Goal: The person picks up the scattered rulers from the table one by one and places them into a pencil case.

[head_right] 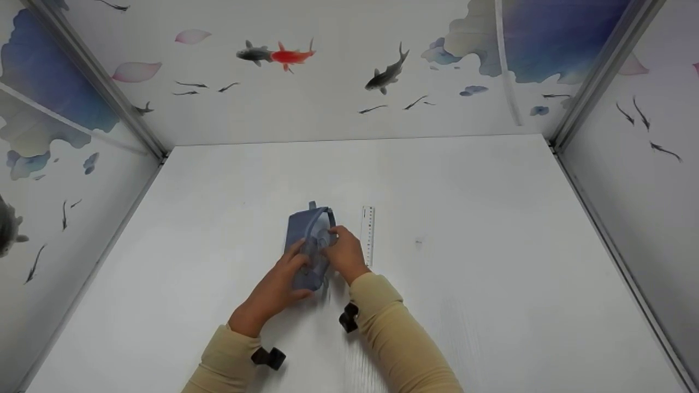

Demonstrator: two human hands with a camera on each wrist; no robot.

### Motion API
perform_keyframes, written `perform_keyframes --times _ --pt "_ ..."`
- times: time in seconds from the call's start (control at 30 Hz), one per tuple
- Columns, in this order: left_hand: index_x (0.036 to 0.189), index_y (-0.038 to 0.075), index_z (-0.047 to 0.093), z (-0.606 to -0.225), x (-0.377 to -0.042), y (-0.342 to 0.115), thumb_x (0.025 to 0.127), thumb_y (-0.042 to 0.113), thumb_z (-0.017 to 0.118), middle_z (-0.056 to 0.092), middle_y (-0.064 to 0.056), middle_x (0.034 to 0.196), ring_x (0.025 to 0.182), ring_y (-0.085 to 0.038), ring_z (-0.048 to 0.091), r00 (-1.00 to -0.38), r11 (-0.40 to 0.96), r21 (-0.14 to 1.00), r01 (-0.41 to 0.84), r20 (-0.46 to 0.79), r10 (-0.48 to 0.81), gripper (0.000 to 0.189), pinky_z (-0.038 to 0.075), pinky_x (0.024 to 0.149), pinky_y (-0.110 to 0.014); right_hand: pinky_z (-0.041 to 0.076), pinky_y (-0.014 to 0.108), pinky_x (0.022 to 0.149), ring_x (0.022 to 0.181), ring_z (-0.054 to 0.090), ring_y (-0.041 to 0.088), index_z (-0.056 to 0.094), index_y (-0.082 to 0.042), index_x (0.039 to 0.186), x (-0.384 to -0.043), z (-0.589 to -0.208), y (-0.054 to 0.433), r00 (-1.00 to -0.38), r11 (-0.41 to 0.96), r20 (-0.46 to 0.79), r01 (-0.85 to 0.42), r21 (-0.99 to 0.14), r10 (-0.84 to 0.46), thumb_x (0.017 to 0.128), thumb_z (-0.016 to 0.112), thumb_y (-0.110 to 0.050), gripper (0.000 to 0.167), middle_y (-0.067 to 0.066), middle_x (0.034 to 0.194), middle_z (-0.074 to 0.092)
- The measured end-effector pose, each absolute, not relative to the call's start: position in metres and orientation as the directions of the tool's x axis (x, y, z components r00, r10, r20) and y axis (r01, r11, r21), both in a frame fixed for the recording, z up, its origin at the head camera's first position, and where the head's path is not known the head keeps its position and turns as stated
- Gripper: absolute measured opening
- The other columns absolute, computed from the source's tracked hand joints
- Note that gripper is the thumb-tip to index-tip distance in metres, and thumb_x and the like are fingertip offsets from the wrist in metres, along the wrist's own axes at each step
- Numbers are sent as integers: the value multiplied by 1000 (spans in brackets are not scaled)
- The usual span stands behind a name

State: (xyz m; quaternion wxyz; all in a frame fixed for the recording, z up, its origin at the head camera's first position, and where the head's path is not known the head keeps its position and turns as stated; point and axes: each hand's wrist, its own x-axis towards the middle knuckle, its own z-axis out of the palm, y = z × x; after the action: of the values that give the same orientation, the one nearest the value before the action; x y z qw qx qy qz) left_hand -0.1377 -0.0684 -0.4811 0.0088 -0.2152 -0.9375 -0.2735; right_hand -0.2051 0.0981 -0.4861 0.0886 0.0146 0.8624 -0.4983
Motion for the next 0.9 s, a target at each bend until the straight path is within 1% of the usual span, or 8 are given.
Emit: perform_keyframes --times 0.17,0.37,0.5,0.63,0.77,0.9 --pt "121 12 51 -481 -138 -69 74 16 83 28 -15 155 127 -31 50 -907 762 501 410 136 398 57 53 84 -37 53 31 66 77 63 20 55 3 128 -206 -486 99 -983 509 -178 127 -851 -52 82 67 -4 48 14 93 66" --pt "122 12 51 -480 -138 -69 75 15 83 27 -15 155 130 -32 47 -910 760 512 400 125 395 57 53 86 -39 51 30 64 74 62 19 56 3 127 -206 -481 102 -982 508 -183 132 -851 -51 83 68 -4 47 14 91 66" --pt "123 11 51 -480 -138 -69 75 15 83 27 -14 156 131 -32 45 -913 760 519 393 118 391 58 52 88 -39 50 31 64 73 61 19 56 3 127 -205 -479 105 -986 499 -159 114 -859 -49 82 67 -3 46 14 91 65" --pt "121 11 51 -480 -137 -69 75 15 83 27 -14 156 132 -31 45 -911 760 516 395 116 395 57 52 87 -37 51 31 66 75 60 20 55 2 128 -205 -480 109 -989 497 -140 104 -862 -36 84 67 -4 46 13 91 64" --pt "120 11 50 -481 -137 -70 75 15 83 26 -15 155 132 -32 45 -908 756 517 401 116 403 55 53 85 -36 51 33 69 81 62 23 54 2 129 -206 -482 115 -993 504 -112 82 -860 -30 86 68 -5 45 12 91 63" --pt "121 12 50 -480 -137 -71 75 15 83 26 -15 156 132 -32 44 -910 753 526 394 110 399 57 52 86 -37 50 36 72 88 62 27 55 2 128 -206 -484 119 -997 521 -79 59 -851 -16 86 68 -5 45 12 91 63"
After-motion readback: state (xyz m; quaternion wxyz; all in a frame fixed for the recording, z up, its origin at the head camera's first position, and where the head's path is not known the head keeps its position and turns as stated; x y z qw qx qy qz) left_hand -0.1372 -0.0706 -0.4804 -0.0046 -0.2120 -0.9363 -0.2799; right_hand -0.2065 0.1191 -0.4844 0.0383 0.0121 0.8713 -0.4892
